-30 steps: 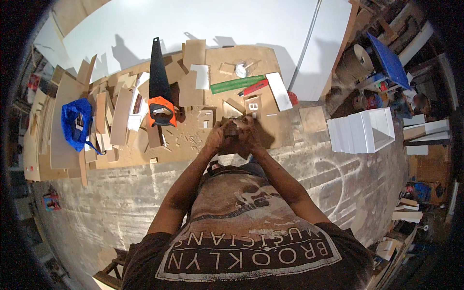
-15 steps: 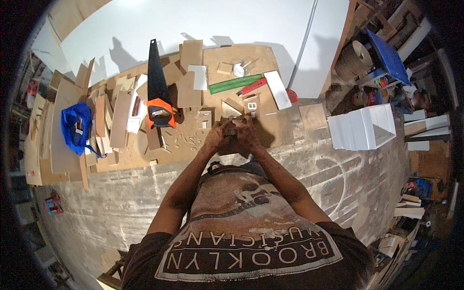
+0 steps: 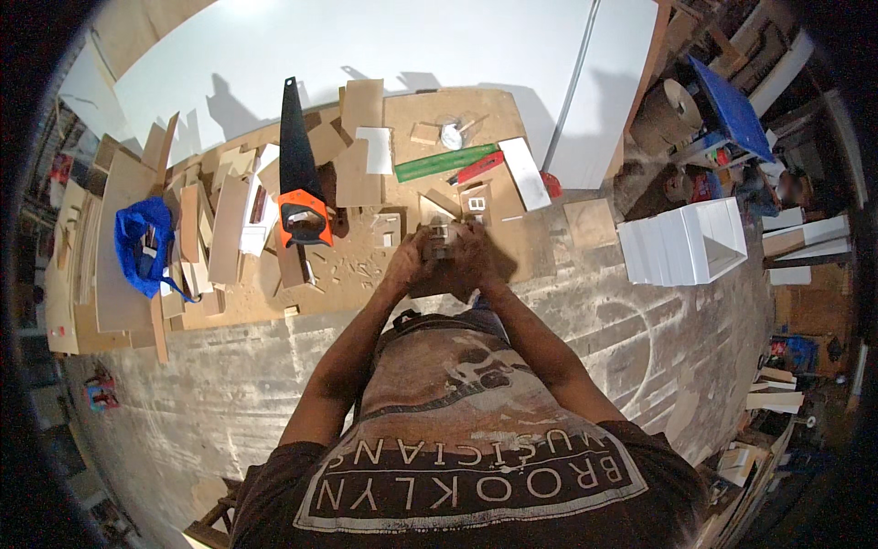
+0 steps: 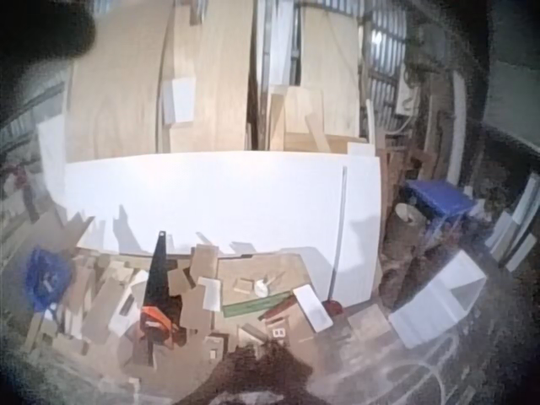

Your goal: The person assembles small wooden model house components by hand and using a tool. The person picks up small wooden pieces representing walls and roofs, aligns them, and uses a red marking tool to make small marks on a piece of cardboard.

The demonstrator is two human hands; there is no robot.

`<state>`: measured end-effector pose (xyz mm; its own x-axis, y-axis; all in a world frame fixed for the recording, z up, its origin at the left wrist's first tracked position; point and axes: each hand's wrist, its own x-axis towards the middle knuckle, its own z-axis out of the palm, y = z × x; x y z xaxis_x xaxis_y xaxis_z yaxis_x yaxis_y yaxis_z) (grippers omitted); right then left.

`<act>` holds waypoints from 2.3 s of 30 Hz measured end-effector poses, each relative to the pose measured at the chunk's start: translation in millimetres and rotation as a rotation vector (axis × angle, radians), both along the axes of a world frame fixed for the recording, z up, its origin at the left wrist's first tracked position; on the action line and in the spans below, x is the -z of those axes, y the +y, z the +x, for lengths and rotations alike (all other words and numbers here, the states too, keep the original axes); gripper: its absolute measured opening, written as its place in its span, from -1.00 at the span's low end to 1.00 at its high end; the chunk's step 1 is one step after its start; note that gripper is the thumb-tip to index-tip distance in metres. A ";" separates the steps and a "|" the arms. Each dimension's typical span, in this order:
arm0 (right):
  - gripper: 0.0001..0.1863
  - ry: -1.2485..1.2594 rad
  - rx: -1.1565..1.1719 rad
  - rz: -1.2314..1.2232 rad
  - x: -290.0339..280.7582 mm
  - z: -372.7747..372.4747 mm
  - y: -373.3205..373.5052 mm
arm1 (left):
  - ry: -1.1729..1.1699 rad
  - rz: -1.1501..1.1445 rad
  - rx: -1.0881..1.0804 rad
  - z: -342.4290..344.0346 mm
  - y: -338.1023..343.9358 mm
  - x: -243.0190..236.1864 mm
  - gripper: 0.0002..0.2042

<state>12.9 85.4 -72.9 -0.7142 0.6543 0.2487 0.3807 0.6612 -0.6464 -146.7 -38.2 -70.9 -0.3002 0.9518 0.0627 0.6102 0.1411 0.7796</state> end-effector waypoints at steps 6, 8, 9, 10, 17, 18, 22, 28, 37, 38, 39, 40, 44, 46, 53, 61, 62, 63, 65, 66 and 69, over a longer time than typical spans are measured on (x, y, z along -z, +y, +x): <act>-0.53 0.035 -0.130 0.008 -34.2 -5.9 -4.0 | -0.007 0.123 -0.019 -9.8 -4.4 6.7 -0.42; -0.53 0.012 -0.133 -0.012 -36.6 -5.4 -3.3 | 0.001 0.091 0.002 -10.3 -0.9 -1.8 -0.42; -0.60 -0.228 -0.201 0.088 -38.0 -4.7 -1.9 | 0.012 0.059 0.021 -10.6 0.1 -6.1 -0.42; -0.63 -0.348 -0.227 0.139 -34.4 -3.4 -0.3 | 0.013 0.061 0.023 -10.8 2.2 -10.0 -0.42; -0.57 0.058 -0.168 0.230 -27.1 -5.7 -1.3 | -0.050 0.080 0.087 -8.0 4.9 -37.3 -0.46; -0.56 0.050 -0.123 0.144 -28.6 -8.1 -1.1 | -0.055 0.076 0.086 -7.6 5.0 -39.1 -0.46; -0.57 -0.006 -0.043 -0.120 -49.9 -10.9 -6.5 | -0.023 0.054 0.062 -10.0 0.7 -38.6 -0.47; -0.69 0.157 -0.191 -0.015 -56.3 -13.9 15.6 | -0.030 -0.023 -0.049 -16.4 9.3 -51.4 -0.55; -0.79 0.233 -0.269 0.086 -45.7 -32.5 26.6 | 0.146 0.107 0.071 -31.1 24.1 -11.1 -0.67; -0.79 0.225 -0.256 0.084 -43.9 -28.1 28.9 | 0.191 0.073 0.103 -26.0 26.9 -16.2 -0.67; -0.81 0.173 -0.250 0.090 -42.3 -23.7 31.2 | 0.236 0.039 0.136 -21.4 30.6 -21.6 -0.67; -0.81 0.134 -0.265 0.093 -45.8 -26.6 28.3 | 0.239 0.034 0.128 -25.0 27.6 -17.1 -0.67; -0.78 0.089 -0.275 0.076 -40.5 -28.8 27.2 | 0.142 -0.072 0.051 -32.9 24.0 -4.8 -0.71; -0.74 0.118 -0.240 0.108 -34.3 -26.8 29.1 | 0.111 -0.106 0.048 -30.9 26.4 -9.5 -0.70; -0.81 0.179 -0.058 -0.498 -57.8 -30.0 22.6 | 0.054 -0.021 -0.079 -29.5 20.6 -29.0 -0.71; -0.79 0.117 0.230 -0.198 -35.8 33.5 35.4 | -0.137 -0.115 -0.322 -21.8 -29.0 -64.6 -0.77; -0.78 0.125 0.231 -0.234 -28.7 42.0 28.8 | -0.149 -0.253 -0.280 -15.6 -33.6 -63.2 -0.77; -0.78 0.122 0.231 -0.232 -20.9 48.5 22.2 | -0.161 -0.390 -0.235 -9.1 -37.8 -61.6 -0.76; -0.79 -0.106 0.094 -0.170 -18.6 46.3 4.7 | -0.198 -0.195 -0.274 6.2 -54.6 -28.5 -0.77; -0.79 -0.105 0.077 -0.170 -23.4 41.1 -1.9 | -0.229 -0.002 -0.299 10.0 -59.3 -15.7 -0.77; -0.78 -0.122 -0.008 -0.113 -26.7 37.3 -9.6 | -0.300 -0.025 -0.306 24.4 -41.8 -27.9 -0.64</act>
<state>50.2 75.8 -46.3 -0.7402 0.6670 0.0850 0.4558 0.5907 -0.6659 -122.3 -79.9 -43.0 -0.5700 0.8164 -0.0925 0.2844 0.3017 0.9100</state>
